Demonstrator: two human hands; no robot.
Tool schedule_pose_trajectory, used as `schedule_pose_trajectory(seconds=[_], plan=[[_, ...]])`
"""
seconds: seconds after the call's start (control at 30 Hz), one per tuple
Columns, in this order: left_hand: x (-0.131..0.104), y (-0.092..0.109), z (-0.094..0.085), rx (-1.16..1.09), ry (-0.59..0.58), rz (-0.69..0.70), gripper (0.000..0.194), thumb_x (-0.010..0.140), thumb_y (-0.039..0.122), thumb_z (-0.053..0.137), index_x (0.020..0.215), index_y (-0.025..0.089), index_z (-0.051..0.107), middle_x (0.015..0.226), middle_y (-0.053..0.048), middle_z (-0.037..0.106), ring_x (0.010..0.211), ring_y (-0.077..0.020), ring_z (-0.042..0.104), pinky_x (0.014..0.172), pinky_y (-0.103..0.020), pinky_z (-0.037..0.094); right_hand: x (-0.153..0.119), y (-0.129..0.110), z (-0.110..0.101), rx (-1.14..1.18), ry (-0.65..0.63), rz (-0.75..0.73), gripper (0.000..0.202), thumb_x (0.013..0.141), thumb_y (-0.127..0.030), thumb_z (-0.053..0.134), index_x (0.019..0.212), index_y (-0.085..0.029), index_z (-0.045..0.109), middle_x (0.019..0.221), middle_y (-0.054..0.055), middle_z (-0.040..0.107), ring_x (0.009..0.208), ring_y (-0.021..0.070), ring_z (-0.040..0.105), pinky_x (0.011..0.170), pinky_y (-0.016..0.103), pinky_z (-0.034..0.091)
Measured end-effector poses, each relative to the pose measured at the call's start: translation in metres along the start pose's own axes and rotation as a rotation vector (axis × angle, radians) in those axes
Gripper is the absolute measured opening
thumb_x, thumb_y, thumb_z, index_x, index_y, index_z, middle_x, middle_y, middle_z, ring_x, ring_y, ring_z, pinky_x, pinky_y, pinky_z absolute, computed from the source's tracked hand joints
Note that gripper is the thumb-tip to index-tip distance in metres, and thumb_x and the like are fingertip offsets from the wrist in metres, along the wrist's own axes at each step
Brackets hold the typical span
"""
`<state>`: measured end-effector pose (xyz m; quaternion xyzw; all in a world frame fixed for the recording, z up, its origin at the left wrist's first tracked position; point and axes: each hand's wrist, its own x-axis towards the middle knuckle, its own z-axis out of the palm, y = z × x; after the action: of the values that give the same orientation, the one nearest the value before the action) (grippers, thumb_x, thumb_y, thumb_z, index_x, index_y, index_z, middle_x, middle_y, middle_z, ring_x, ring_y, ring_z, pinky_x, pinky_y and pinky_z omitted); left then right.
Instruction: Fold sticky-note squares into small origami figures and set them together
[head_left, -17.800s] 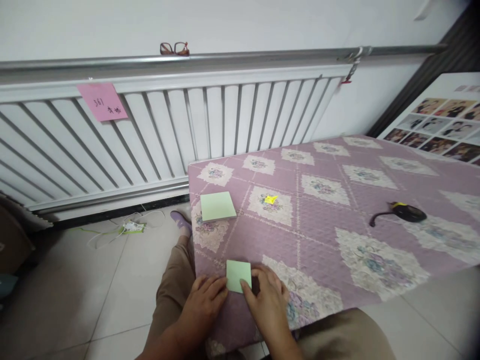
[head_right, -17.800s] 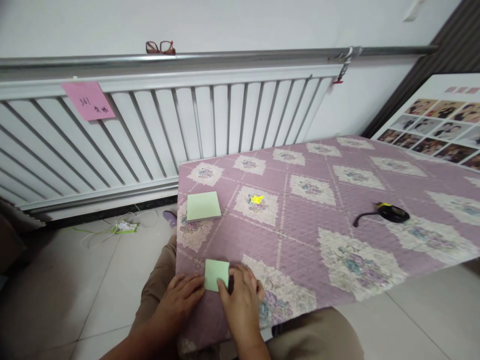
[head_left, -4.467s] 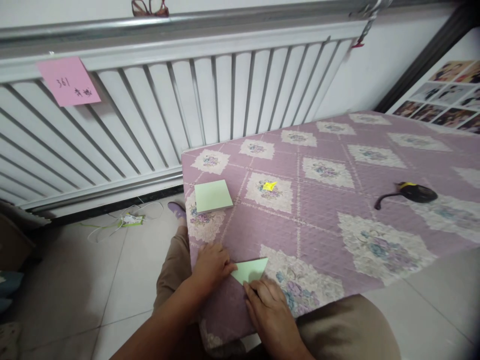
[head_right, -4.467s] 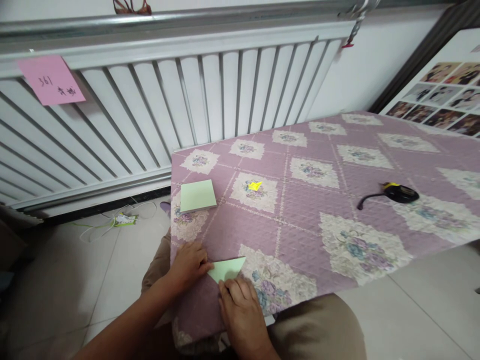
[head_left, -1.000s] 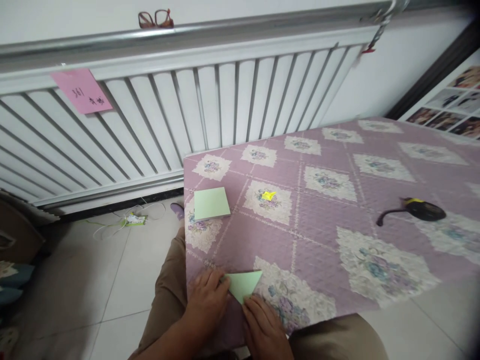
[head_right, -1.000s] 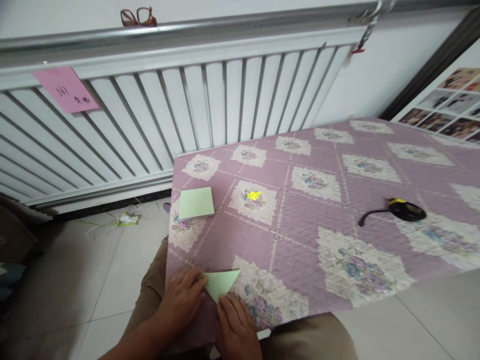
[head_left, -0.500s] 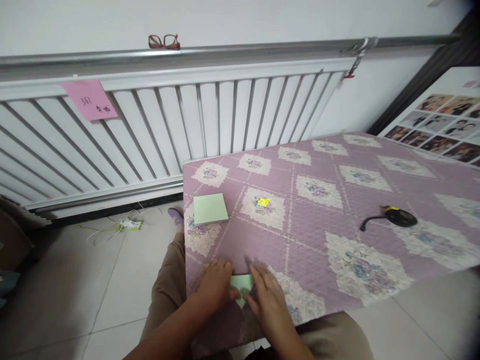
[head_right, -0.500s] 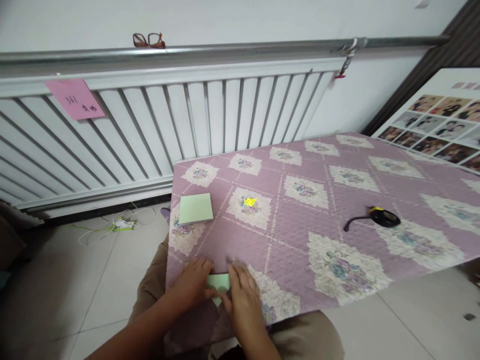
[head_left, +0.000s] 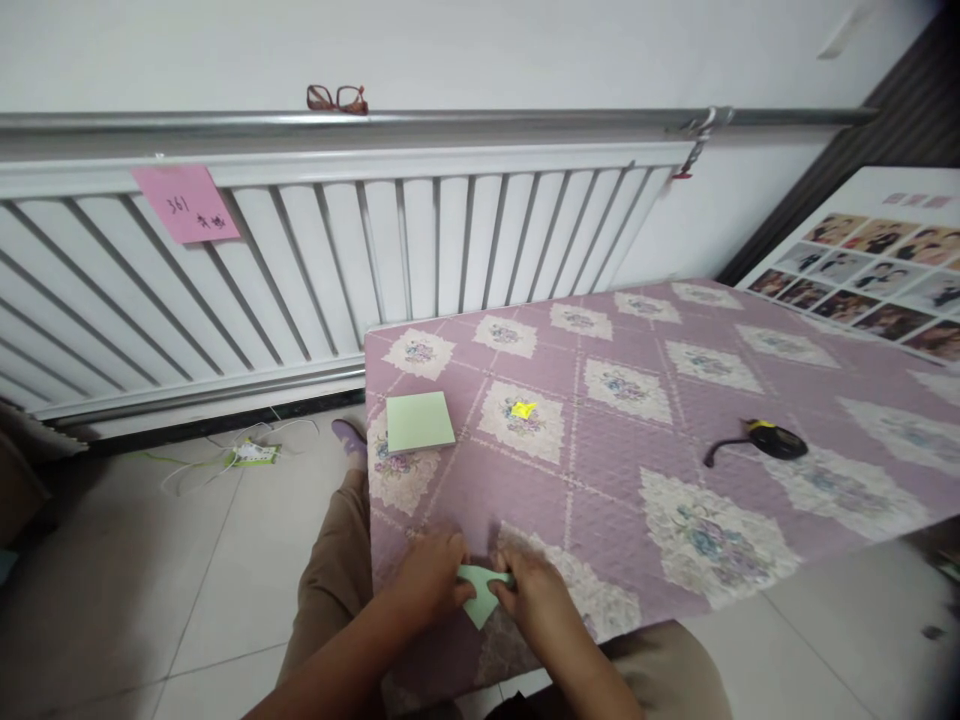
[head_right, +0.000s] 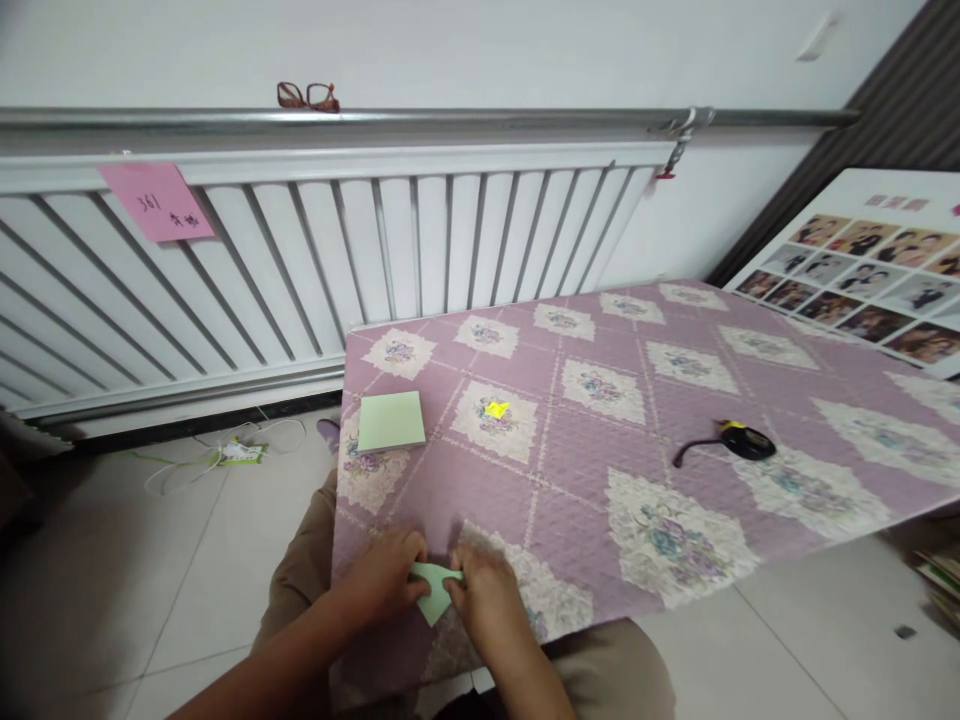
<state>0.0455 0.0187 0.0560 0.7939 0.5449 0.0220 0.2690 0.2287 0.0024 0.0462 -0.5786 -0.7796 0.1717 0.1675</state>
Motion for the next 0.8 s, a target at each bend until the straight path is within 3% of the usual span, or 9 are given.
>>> schedule_pose_trajectory(seconds=[0.17,0.3,0.43,0.5,0.57,0.63,0.7,0.8], plan=[[-0.004,-0.003,-0.003,-0.078,-0.024,0.145,0.021,0.077,0.020,0.060,0.097,0.023,0.054,0.094,0.001,0.062,0.087,-0.0179,0.056,0.074,-0.027,0.040,-0.001,-0.007,-0.021,0.095,-0.101,-0.021,0.019,0.071,-0.007,0.052,0.077,-0.024,0.058,0.073,-0.005,0.066,0.069,0.0140,0.063,0.061,0.022,0.041],[-0.009,0.003,-0.015,-0.012,0.037,0.264,0.020,0.080,0.020,0.060,0.099,0.023,0.055,0.095,0.001,0.063,0.087,-0.0186,0.056,0.073,-0.027,0.041,0.000,-0.021,-0.041,0.137,-0.189,-0.036,0.015,0.072,-0.010,0.057,0.074,-0.024,0.061,0.076,-0.004,0.067,0.074,0.0153,0.063,0.065,0.022,0.041],[-0.014,0.006,-0.028,0.031,0.142,0.362,0.016,0.085,0.025,0.058,0.102,0.024,0.056,0.096,0.000,0.064,0.090,-0.0201,0.057,0.080,-0.032,0.043,0.004,-0.036,-0.052,0.085,-0.147,-0.076,0.013,0.077,-0.012,0.057,0.076,-0.024,0.063,0.079,-0.001,0.067,0.075,0.0156,0.062,0.066,0.023,0.042],[-0.016,0.002,-0.030,-0.011,0.241,0.346,0.025,0.086,0.027,0.057,0.110,0.024,0.054,0.104,-0.003,0.063,0.099,-0.0221,0.055,0.088,-0.036,0.042,0.007,-0.042,-0.055,0.056,-0.087,-0.080,0.014,0.080,-0.013,0.054,0.076,-0.023,0.062,0.080,0.000,0.066,0.076,0.0159,0.062,0.066,0.023,0.043],[-0.017,-0.004,-0.027,-0.189,0.426,0.257,0.043,0.082,0.025,0.060,0.123,0.023,0.047,0.119,-0.008,0.057,0.112,-0.0253,0.050,0.094,-0.041,0.040,0.008,-0.046,-0.057,0.047,-0.006,-0.074,0.015,0.084,-0.016,0.051,0.076,-0.023,0.062,0.079,0.001,0.064,0.076,0.0165,0.061,0.066,0.024,0.044],[-0.017,-0.008,-0.021,-0.511,0.566,0.122,0.057,0.076,0.025,0.064,0.129,0.021,0.043,0.125,-0.011,0.053,0.113,-0.0265,0.049,0.091,-0.041,0.042,0.009,-0.049,-0.058,0.069,0.068,-0.053,0.017,0.087,-0.020,0.048,0.074,-0.023,0.060,0.076,0.001,0.062,0.073,0.0168,0.060,0.064,0.024,0.043],[-0.015,-0.007,-0.014,-0.847,0.500,0.011,0.051,0.073,0.031,0.067,0.120,0.019,0.052,0.113,-0.010,0.059,0.099,-0.0241,0.056,0.079,-0.034,0.046,0.010,-0.053,-0.058,0.127,0.122,-0.030,0.021,0.089,-0.024,0.047,0.071,-0.022,0.057,0.072,0.001,0.059,0.071,0.0165,0.059,0.062,0.024,0.042],[-0.014,0.000,-0.005,-1.248,0.252,-0.071,0.040,0.072,0.046,0.069,0.097,0.016,0.063,0.087,-0.006,0.064,0.072,-0.0164,0.056,0.060,-0.025,0.043,0.010,-0.061,-0.052,0.245,0.190,-0.003,0.025,0.091,-0.028,0.046,0.070,-0.021,0.056,0.069,0.000,0.057,0.068,0.0154,0.057,0.061,0.023,0.041]])
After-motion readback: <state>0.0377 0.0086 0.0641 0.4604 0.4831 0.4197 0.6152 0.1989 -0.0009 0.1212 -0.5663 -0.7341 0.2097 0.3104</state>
